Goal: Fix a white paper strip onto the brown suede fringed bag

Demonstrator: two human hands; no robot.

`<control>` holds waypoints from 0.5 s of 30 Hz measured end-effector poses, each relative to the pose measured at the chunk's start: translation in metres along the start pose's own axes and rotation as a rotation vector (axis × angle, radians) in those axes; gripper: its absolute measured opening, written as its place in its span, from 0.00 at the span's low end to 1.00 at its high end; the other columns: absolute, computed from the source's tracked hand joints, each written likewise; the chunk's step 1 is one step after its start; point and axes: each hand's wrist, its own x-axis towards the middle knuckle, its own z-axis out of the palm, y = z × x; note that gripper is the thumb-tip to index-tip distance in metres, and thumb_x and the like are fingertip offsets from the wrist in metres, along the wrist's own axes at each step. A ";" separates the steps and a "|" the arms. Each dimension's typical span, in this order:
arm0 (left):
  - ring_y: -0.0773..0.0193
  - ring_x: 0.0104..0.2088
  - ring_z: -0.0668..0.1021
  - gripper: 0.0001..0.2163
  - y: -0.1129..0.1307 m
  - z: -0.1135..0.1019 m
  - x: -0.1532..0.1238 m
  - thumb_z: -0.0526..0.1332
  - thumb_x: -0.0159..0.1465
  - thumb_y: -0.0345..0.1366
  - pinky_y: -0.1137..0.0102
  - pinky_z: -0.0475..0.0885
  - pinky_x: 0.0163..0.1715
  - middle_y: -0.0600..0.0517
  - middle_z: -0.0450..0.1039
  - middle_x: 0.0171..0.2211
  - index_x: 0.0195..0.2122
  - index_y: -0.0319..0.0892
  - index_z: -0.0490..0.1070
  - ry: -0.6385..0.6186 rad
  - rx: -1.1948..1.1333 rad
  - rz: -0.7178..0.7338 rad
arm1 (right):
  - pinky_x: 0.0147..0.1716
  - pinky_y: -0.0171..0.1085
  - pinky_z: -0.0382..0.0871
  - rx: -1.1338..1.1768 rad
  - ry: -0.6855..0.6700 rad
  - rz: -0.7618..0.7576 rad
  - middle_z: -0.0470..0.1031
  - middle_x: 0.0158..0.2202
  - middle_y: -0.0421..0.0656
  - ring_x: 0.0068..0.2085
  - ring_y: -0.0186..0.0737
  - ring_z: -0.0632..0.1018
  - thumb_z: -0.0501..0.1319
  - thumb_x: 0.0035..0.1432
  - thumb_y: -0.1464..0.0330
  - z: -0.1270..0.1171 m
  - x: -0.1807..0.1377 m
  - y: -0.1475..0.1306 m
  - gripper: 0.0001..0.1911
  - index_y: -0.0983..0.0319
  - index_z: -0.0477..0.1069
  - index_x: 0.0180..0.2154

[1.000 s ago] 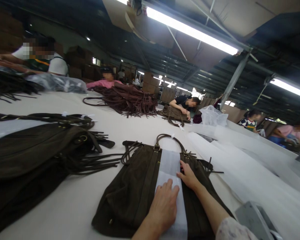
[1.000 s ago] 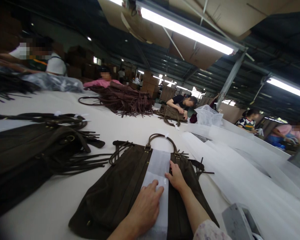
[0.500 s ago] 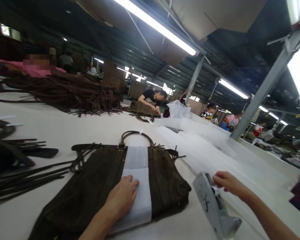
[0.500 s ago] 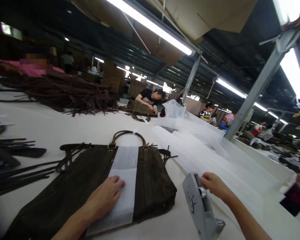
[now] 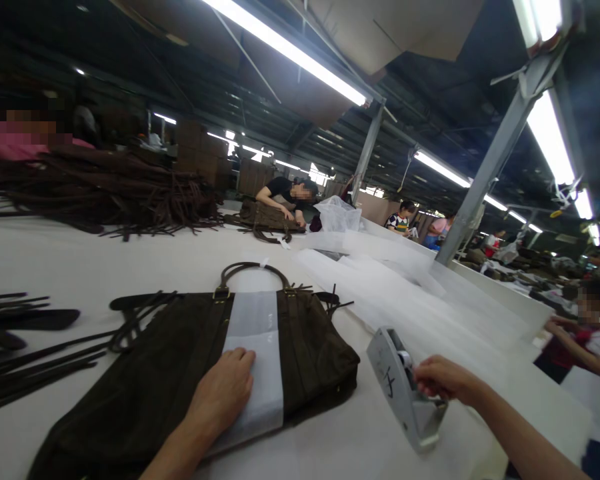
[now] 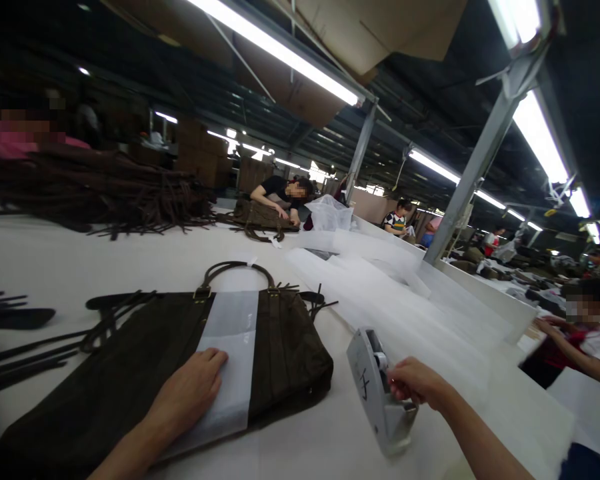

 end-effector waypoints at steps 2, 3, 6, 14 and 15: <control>0.52 0.45 0.74 0.13 0.000 0.001 0.001 0.47 0.61 0.27 0.58 0.66 0.50 0.42 0.72 0.42 0.39 0.37 0.71 0.001 -0.001 0.008 | 0.16 0.28 0.42 -0.003 0.019 -0.022 0.67 0.19 0.38 0.19 0.27 0.66 0.60 0.46 0.64 -0.004 -0.009 -0.006 0.10 0.64 0.67 0.24; 0.52 0.45 0.74 0.13 -0.001 0.001 0.002 0.47 0.61 0.27 0.58 0.66 0.50 0.41 0.72 0.42 0.39 0.37 0.71 0.001 -0.003 0.013 | 0.16 0.29 0.41 -0.004 0.033 -0.034 0.67 0.18 0.38 0.19 0.27 0.65 0.59 0.46 0.64 -0.006 -0.017 -0.008 0.09 0.64 0.66 0.23; 0.52 0.44 0.74 0.14 0.000 0.003 0.003 0.46 0.61 0.27 0.57 0.66 0.50 0.41 0.73 0.41 0.39 0.37 0.71 -0.003 0.003 0.027 | 0.16 0.29 0.42 0.006 0.084 -0.063 0.70 0.21 0.39 0.20 0.27 0.66 0.59 0.46 0.64 -0.013 -0.048 -0.009 0.09 0.63 0.66 0.25; 0.53 0.49 0.74 0.16 0.007 0.004 0.002 0.44 0.62 0.26 0.59 0.66 0.52 0.40 0.72 0.46 0.42 0.36 0.71 -0.039 0.025 -0.043 | 0.18 0.32 0.41 0.063 0.216 0.006 0.69 0.20 0.41 0.19 0.28 0.62 0.58 0.43 0.53 0.017 -0.067 0.087 0.18 0.61 0.64 0.23; 0.54 0.50 0.73 0.16 0.008 0.004 0.000 0.45 0.62 0.25 0.59 0.66 0.53 0.40 0.72 0.47 0.43 0.37 0.71 -0.038 0.024 -0.056 | 0.18 0.32 0.42 0.049 0.205 -0.015 0.68 0.20 0.41 0.18 0.28 0.62 0.57 0.44 0.51 0.021 -0.061 0.100 0.19 0.61 0.64 0.23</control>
